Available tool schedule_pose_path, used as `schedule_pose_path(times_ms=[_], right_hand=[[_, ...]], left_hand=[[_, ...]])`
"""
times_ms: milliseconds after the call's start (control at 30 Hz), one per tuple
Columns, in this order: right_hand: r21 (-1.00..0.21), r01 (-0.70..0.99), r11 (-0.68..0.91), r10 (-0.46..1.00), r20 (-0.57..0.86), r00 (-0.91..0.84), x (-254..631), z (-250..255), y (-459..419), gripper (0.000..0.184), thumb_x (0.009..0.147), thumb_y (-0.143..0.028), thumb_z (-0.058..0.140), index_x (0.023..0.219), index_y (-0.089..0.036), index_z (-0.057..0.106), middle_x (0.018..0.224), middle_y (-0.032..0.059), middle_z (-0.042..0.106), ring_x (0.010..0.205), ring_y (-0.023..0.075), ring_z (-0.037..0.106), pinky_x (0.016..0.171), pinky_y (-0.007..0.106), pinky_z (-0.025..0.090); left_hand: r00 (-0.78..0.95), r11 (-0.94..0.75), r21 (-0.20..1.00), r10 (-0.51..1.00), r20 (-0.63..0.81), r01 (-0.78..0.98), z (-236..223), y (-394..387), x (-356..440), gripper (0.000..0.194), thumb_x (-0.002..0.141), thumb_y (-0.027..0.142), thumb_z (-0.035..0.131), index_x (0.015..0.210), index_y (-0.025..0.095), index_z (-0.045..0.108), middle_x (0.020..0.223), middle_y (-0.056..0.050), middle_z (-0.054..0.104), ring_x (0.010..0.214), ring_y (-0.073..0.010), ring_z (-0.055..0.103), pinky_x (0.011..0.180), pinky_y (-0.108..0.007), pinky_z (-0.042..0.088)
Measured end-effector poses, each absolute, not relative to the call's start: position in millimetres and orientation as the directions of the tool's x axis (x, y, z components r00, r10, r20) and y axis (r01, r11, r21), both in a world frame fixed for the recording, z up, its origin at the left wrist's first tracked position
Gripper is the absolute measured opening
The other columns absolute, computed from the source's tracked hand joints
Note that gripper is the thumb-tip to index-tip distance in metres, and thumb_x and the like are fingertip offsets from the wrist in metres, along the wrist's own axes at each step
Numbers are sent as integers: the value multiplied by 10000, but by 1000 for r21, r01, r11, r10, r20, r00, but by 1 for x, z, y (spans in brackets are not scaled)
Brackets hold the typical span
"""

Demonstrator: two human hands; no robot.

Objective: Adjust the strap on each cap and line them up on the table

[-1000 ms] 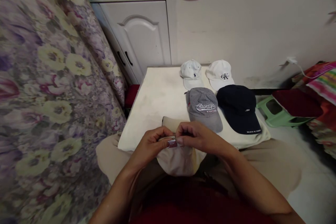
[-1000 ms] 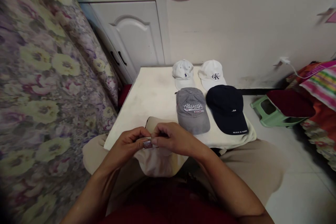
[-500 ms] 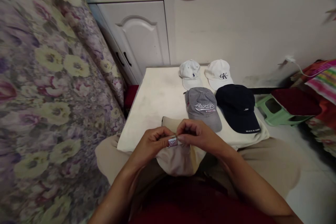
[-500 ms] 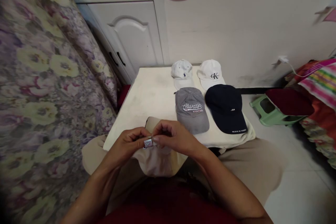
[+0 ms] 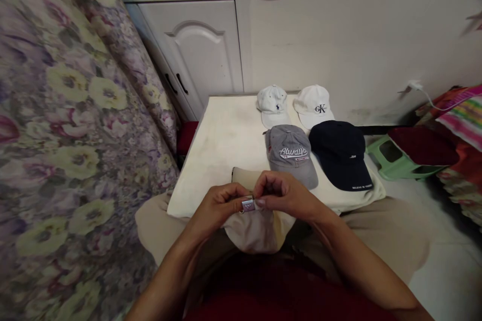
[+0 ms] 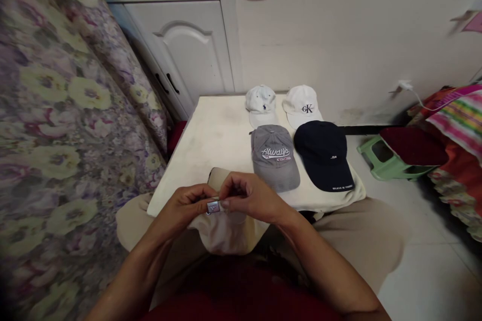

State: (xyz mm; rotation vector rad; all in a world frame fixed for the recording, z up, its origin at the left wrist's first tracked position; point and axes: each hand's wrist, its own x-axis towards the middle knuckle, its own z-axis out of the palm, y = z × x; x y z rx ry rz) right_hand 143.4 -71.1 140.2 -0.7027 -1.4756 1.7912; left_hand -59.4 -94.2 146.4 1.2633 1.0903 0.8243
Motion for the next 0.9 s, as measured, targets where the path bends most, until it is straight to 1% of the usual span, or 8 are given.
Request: schedule_pose_path(times_ms=[100,233,367,467,667,800,900], right_hand=[[-975,-194,-104,810,30,-586,142,139,-71,185,728,-230,789,811,-172,634,747,-27,635,663,100,561,627,236,429],[-951,-265,-158,821,22,-570,139,134,-72,219,708,-256,808,820,-173,639,717,-30,638,619,94,558,586,225,428],[-941,-292,-171,830,22,-558,136,129,-74,186,724,-221,789,820,-169,638,701,-35,641,598,84,562,581,215,429],[-942,-284,-179,838,5,-545,133,128,-76,177,727,-222,785,811,-171,637,690,-38,637,594,87,561,578,219,427],[-950,-238,-201,811,-25,-585,130,127,-75,194,723,-240,792,832,-168,649,711,-28,652,615,99,579,602,234,443],[-966,-198,-168,811,-21,-585,129,124,-75,163,739,-234,772,837,-172,659,703,-32,655,618,98,577,605,232,442],[-973,-186,-136,814,-3,-580,128,125,-75,133,762,-234,753,833,-174,658,697,-30,656,621,101,581,604,233,443]], left_hand=[[287,145,985,943,-168,98,149,-96,-59,131,744,298,755,765,170,738,711,1,698,663,-128,577,635,-228,431],[296,133,984,941,-162,117,149,-98,-62,133,757,300,743,790,171,744,748,-13,716,702,-146,599,654,-238,446],[318,136,984,934,-166,115,146,-99,-65,133,780,305,745,791,172,737,753,-2,711,707,-129,595,658,-217,438],[315,129,986,936,-156,106,143,-98,-68,123,779,293,755,771,173,727,726,14,692,687,-112,578,647,-202,428],[311,146,986,936,-166,87,141,-100,-74,126,780,291,740,768,167,725,727,5,688,677,-116,570,627,-210,420],[292,155,986,942,-167,64,139,-102,-74,123,774,296,732,780,174,723,706,10,676,638,-115,555,599,-215,415],[283,158,984,943,-175,81,139,-102,-73,135,777,310,717,801,177,727,720,0,690,646,-125,564,608,-225,423]])
